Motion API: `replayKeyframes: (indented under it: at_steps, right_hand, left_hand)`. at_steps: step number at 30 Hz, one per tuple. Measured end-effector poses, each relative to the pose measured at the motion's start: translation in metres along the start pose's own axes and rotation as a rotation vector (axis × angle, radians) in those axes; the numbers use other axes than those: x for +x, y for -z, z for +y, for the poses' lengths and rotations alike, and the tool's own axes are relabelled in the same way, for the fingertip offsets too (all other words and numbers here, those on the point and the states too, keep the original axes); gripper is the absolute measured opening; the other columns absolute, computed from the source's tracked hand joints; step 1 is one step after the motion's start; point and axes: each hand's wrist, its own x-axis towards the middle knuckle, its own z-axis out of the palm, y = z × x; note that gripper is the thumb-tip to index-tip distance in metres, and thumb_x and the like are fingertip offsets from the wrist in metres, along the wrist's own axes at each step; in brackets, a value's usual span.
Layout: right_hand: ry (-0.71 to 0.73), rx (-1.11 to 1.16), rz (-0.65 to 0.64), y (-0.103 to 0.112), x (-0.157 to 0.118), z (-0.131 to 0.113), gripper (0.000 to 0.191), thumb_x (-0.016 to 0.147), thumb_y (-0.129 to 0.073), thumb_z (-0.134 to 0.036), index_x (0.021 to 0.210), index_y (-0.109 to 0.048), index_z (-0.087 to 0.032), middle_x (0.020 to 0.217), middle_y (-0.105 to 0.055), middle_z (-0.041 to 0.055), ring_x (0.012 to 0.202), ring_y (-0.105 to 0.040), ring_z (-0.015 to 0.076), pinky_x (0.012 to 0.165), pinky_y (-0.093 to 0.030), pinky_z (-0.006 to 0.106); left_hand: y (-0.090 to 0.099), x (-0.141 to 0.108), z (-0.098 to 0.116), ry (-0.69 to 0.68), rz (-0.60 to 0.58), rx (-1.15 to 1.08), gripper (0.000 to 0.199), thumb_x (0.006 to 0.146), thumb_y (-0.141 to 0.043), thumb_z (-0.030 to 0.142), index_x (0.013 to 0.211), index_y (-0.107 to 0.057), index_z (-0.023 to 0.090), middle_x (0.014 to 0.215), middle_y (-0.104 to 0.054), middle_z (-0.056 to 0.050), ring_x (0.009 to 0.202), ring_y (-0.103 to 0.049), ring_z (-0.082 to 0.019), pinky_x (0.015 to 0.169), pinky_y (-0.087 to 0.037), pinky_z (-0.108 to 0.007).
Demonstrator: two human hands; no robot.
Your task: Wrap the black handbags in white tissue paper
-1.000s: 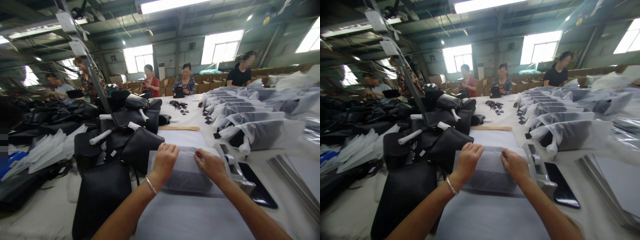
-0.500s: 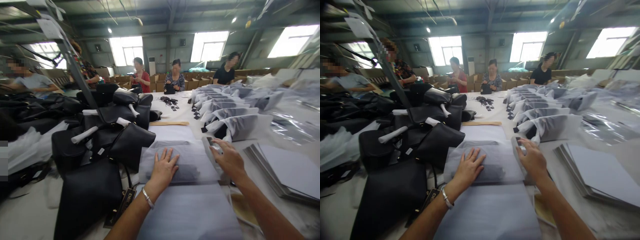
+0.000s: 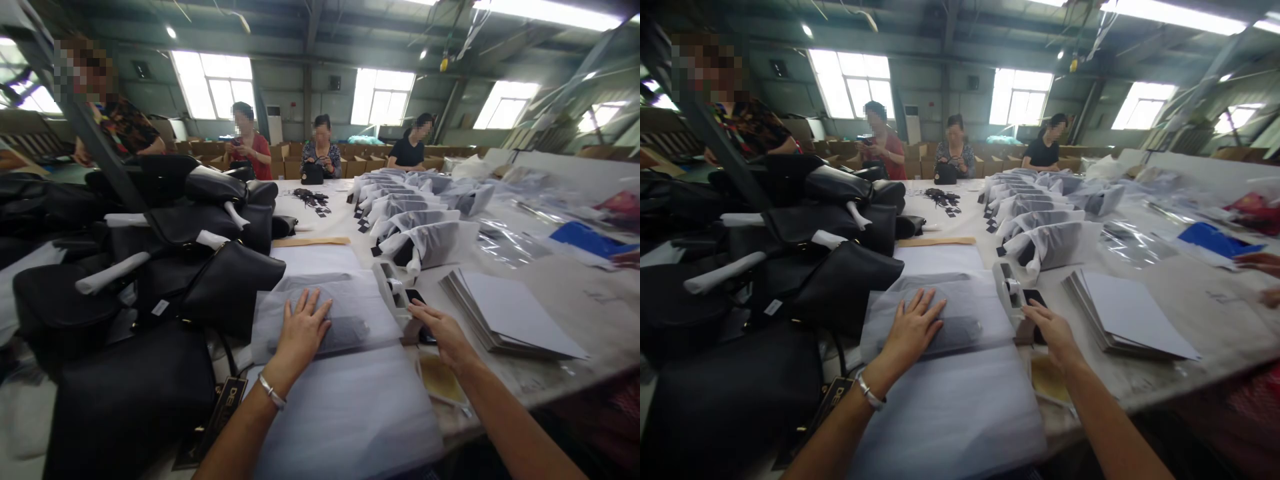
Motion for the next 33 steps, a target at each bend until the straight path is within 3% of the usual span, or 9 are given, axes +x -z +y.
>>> replayKeyframes:
  at_steps: [5,8,13,16,19,22,27,30,33]
  right_hand:
    - [0.116,0.119,0.135,-0.001,-0.023,-0.023,0.034,0.065,-0.08,-0.048,0.082,-0.079,-0.019,0.131,-0.064,0.0102,0.117,-0.061,0.0283,0.1,-0.048,0.039]
    - [0.157,0.136,0.184,0.005,-0.046,-0.032,0.035,0.066,-0.081,-0.048,0.087,-0.078,-0.019,0.123,-0.068,0.0096,0.116,-0.062,0.0271,0.099,-0.05,0.037]
    - [-0.046,0.179,0.015,0.016,-0.077,-0.021,0.046,0.075,-0.072,-0.058,0.098,-0.077,-0.018,0.1,-0.075,0.0104,0.094,-0.07,0.0256,0.074,-0.06,0.034]
    - [-0.14,0.208,-0.037,0.019,-0.08,-0.01,0.044,0.07,-0.076,-0.058,0.089,-0.077,-0.018,0.084,-0.074,0.0083,0.076,-0.07,0.0213,0.062,-0.058,0.029]
    - [-0.139,0.153,-0.05,0.022,-0.071,0.0,0.043,0.062,-0.082,-0.054,0.084,-0.077,-0.017,0.075,-0.071,0.0049,0.06,-0.064,0.0159,0.053,-0.052,0.027]
    - [0.015,-0.152,-0.046,0.031,-0.057,0.007,0.039,0.071,-0.073,-0.054,0.086,-0.077,-0.018,0.072,-0.072,0.0043,0.06,-0.063,0.0176,0.056,-0.05,0.029]
    - [0.476,-0.778,-0.002,0.063,-0.041,0.002,0.024,0.088,-0.057,-0.036,0.09,-0.076,-0.022,0.093,-0.075,0.0074,0.088,-0.067,0.0239,0.083,-0.052,0.037]
    - [0.717,-0.968,-0.126,0.082,-0.039,-0.02,0.029,0.094,-0.047,-0.023,0.103,-0.075,-0.023,0.099,-0.073,0.0083,0.096,-0.065,0.0227,0.09,-0.05,0.037]
    - [0.866,-1.0,-0.3,0.085,-0.036,-0.053,0.033,0.096,-0.043,-0.02,0.108,-0.073,-0.028,0.103,-0.073,0.0061,0.097,-0.064,0.0201,0.094,-0.05,0.037]
  left_hand:
    - [0.002,0.0,0.001,-0.001,-0.001,0.006,0.043,0.097,-0.049,0.034,0.14,-0.048,0.033,0.157,-0.038,-0.005,0.145,-0.03,-0.031,0.109,-0.033,-0.064]
    - [0.003,0.0,0.002,-0.006,-0.001,0.016,0.043,0.097,-0.048,0.033,0.14,-0.049,0.033,0.157,-0.038,-0.005,0.145,-0.03,-0.031,0.109,-0.033,-0.064]
    - [0.001,-0.001,0.002,-0.008,0.01,0.031,0.044,0.097,-0.048,0.033,0.141,-0.048,0.032,0.157,-0.038,-0.006,0.145,-0.03,-0.031,0.11,-0.033,-0.062]
    - [0.0,-0.001,0.001,-0.012,0.009,0.039,0.043,0.098,-0.047,0.035,0.141,-0.048,0.033,0.157,-0.038,-0.005,0.146,-0.03,-0.031,0.11,-0.033,-0.061]
    - [-0.001,-0.001,0.001,-0.009,0.005,0.049,0.043,0.098,-0.045,0.035,0.141,-0.048,0.032,0.157,-0.037,-0.005,0.146,-0.03,-0.03,0.109,-0.033,-0.061]
    - [-0.001,0.0,0.0,-0.01,-0.003,0.054,0.044,0.098,-0.044,0.035,0.141,-0.048,0.032,0.157,-0.037,-0.005,0.145,-0.03,-0.031,0.109,-0.033,-0.062]
    - [-0.002,0.0,0.0,-0.026,0.01,0.051,0.044,0.098,-0.045,0.035,0.141,-0.049,0.031,0.157,-0.036,-0.006,0.145,-0.03,-0.032,0.109,-0.034,-0.063]
    - [-0.004,-0.001,-0.001,-0.034,0.015,0.064,0.044,0.098,-0.045,0.034,0.142,-0.049,0.03,0.157,-0.037,-0.007,0.145,-0.03,-0.033,0.108,-0.033,-0.064]
    - [-0.006,0.0,-0.001,-0.03,0.014,0.075,0.044,0.098,-0.045,0.033,0.142,-0.048,0.03,0.157,-0.035,-0.007,0.145,-0.03,-0.033,0.108,-0.034,-0.064]
